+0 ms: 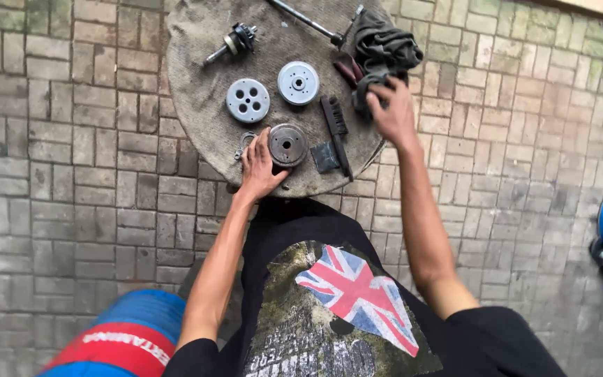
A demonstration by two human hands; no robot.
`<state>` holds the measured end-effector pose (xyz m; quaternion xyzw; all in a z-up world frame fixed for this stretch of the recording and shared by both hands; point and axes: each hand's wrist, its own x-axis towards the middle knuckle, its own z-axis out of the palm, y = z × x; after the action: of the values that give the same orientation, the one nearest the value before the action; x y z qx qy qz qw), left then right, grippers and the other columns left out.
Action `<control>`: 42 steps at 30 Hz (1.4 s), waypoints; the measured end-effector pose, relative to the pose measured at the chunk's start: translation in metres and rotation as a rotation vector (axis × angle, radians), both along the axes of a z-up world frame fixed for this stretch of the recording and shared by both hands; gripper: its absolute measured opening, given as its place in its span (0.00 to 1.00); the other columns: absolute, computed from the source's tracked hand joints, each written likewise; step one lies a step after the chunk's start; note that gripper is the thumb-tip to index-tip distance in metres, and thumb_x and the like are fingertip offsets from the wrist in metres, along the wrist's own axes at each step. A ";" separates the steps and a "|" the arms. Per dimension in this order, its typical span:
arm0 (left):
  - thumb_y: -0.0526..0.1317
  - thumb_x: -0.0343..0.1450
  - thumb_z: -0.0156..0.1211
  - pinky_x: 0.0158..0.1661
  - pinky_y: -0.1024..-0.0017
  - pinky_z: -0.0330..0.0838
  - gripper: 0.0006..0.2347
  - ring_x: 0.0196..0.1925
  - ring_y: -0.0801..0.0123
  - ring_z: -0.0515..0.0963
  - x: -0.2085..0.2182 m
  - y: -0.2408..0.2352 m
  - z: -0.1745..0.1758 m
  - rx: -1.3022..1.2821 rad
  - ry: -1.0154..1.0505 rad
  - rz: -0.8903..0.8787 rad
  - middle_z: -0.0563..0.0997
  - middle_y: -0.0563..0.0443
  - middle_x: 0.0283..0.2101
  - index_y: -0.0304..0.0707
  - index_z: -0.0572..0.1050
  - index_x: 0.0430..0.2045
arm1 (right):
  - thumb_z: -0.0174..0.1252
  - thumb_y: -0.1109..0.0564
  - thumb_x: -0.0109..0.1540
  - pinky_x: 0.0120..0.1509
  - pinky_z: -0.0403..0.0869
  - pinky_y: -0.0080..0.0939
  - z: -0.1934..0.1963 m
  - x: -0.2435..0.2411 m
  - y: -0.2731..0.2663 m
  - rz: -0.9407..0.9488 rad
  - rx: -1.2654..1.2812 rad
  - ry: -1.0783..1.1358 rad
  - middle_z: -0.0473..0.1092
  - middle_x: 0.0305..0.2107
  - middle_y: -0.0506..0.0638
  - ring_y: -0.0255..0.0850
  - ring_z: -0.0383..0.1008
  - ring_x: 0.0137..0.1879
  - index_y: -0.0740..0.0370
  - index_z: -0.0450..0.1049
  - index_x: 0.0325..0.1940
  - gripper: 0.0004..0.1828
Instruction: The person scrubs a circular metal mechanical part with a small brush on a cloth-covered surface. Other disassembled parts and tools are visible nearby.
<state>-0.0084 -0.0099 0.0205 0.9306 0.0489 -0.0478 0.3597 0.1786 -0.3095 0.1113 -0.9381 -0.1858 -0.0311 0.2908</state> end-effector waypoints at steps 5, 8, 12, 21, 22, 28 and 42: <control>0.49 0.56 0.77 0.68 0.48 0.47 0.54 0.72 0.53 0.56 0.000 -0.004 -0.001 0.033 -0.009 0.052 0.57 0.46 0.72 0.45 0.42 0.74 | 0.57 0.55 0.66 0.64 0.69 0.52 -0.043 -0.043 0.013 -0.047 0.176 0.013 0.71 0.47 0.60 0.59 0.73 0.56 0.56 0.80 0.48 0.10; 0.51 0.56 0.76 0.68 0.48 0.47 0.54 0.72 0.54 0.56 0.005 -0.004 -0.002 0.046 -0.005 0.057 0.58 0.47 0.72 0.46 0.42 0.74 | 0.58 0.59 0.62 0.62 0.70 0.49 -0.051 -0.066 0.041 0.196 0.080 0.136 0.73 0.45 0.56 0.55 0.74 0.54 0.56 0.79 0.51 0.13; 0.51 0.56 0.78 0.68 0.49 0.47 0.55 0.72 0.55 0.56 0.001 -0.004 -0.011 0.053 -0.007 0.055 0.58 0.48 0.72 0.47 0.41 0.74 | 0.72 0.45 0.49 0.56 0.70 0.50 -0.036 -0.087 0.066 0.484 -0.591 0.149 0.65 0.57 0.47 0.50 0.63 0.62 0.42 0.69 0.64 0.40; 0.49 0.57 0.78 0.68 0.46 0.47 0.54 0.72 0.50 0.56 0.004 -0.003 0.002 0.029 0.012 0.059 0.58 0.44 0.72 0.47 0.41 0.74 | 0.69 0.43 0.55 0.51 0.64 0.54 -0.046 -0.073 0.073 0.488 -0.642 0.151 0.64 0.44 0.54 0.55 0.62 0.56 0.57 0.72 0.47 0.24; 0.49 0.57 0.78 0.68 0.46 0.47 0.54 0.72 0.50 0.56 0.004 -0.002 0.000 0.032 0.000 0.054 0.58 0.44 0.72 0.47 0.41 0.74 | 0.69 0.43 0.55 0.51 0.64 0.54 -0.035 -0.073 0.076 0.479 -0.640 0.141 0.64 0.44 0.54 0.55 0.62 0.56 0.57 0.72 0.47 0.24; 0.50 0.57 0.74 0.70 0.48 0.44 0.54 0.73 0.51 0.54 0.003 -0.003 -0.007 0.042 0.046 0.035 0.55 0.47 0.73 0.49 0.39 0.74 | 0.54 0.51 0.66 0.54 0.62 0.60 -0.007 -0.062 0.089 0.503 -0.292 0.391 0.76 0.43 0.63 0.62 0.74 0.54 0.61 0.70 0.50 0.13; 0.47 0.56 0.75 0.70 0.50 0.43 0.55 0.74 0.54 0.51 0.006 0.000 -0.009 0.048 0.060 0.021 0.53 0.48 0.74 0.48 0.37 0.74 | 0.65 0.49 0.61 0.57 0.70 0.63 -0.045 -0.081 0.109 0.023 0.160 0.627 0.73 0.48 0.66 0.69 0.73 0.56 0.48 0.66 0.57 0.22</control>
<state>-0.0022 -0.0103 0.0115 0.9365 0.0707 -0.0708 0.3362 0.0976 -0.2002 0.0667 -0.8739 -0.0947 0.2481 0.4071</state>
